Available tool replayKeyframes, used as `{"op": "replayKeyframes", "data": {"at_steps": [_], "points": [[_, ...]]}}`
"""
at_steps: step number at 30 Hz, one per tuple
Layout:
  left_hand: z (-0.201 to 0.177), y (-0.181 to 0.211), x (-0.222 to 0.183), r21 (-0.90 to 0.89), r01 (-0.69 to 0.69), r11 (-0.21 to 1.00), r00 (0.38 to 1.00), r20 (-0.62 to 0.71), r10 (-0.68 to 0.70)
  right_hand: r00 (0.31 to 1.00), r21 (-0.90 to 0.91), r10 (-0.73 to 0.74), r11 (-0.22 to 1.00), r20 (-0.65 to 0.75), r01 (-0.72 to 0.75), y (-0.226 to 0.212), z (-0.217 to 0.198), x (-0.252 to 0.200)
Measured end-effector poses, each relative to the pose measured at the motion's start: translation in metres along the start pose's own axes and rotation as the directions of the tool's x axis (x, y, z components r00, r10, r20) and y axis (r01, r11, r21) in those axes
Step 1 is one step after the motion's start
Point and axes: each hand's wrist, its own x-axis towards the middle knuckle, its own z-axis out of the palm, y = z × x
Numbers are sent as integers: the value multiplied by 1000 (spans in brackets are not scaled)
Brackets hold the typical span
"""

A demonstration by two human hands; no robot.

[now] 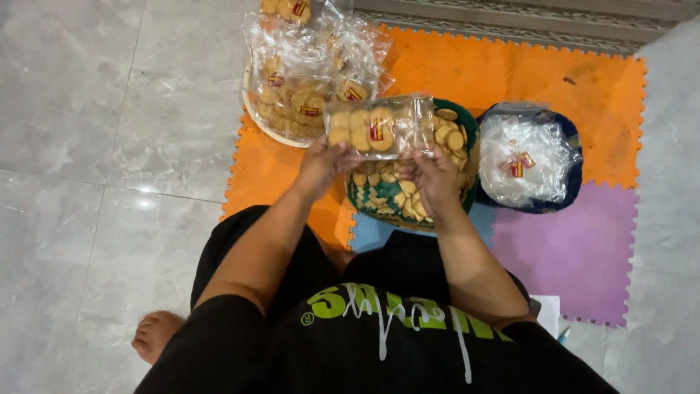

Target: A person sitting on the floor is manually packing round cookies into small individual plastic bags from a large green basket.

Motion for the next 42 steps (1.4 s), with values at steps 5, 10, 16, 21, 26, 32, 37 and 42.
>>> {"op": "replayKeyframes", "data": {"at_steps": [5, 10, 16, 21, 26, 32, 37, 42], "points": [[67, 141, 13, 372, -181, 911, 983, 32, 183, 999, -151, 35, 988, 6, -34, -12, 10, -7], [31, 174, 123, 460, -275, 844, 959, 67, 275, 999, -232, 41, 972, -1, -40, -20, 0, 1], [-5, 177, 206, 611, -194, 767, 963, -29, 267, 998, -325, 56, 943, -36, -65, -15, -17, 16], [-37, 175, 249, 724, 11, 690, 958, -205, 199, 991, -335, 123, 933, -48, -132, -22, -12, 19], [-77, 174, 264, 980, 8, 199, 943, -74, 324, 997, -416, 68, 906, -38, -78, -9, -17, 26], [-29, 198, 226, 991, 107, -85, 966, -83, 243, 997, -709, -71, 703, 7, 55, -36, -8, 22], [-35, 206, 224, 868, 122, -481, 981, -31, 193, 951, -936, -305, 315, 56, 156, -59, -28, 25], [17, 194, 142, 858, -235, -456, 889, 380, 257, 778, -998, -626, 38, -63, -50, -59, -105, 42]]}}
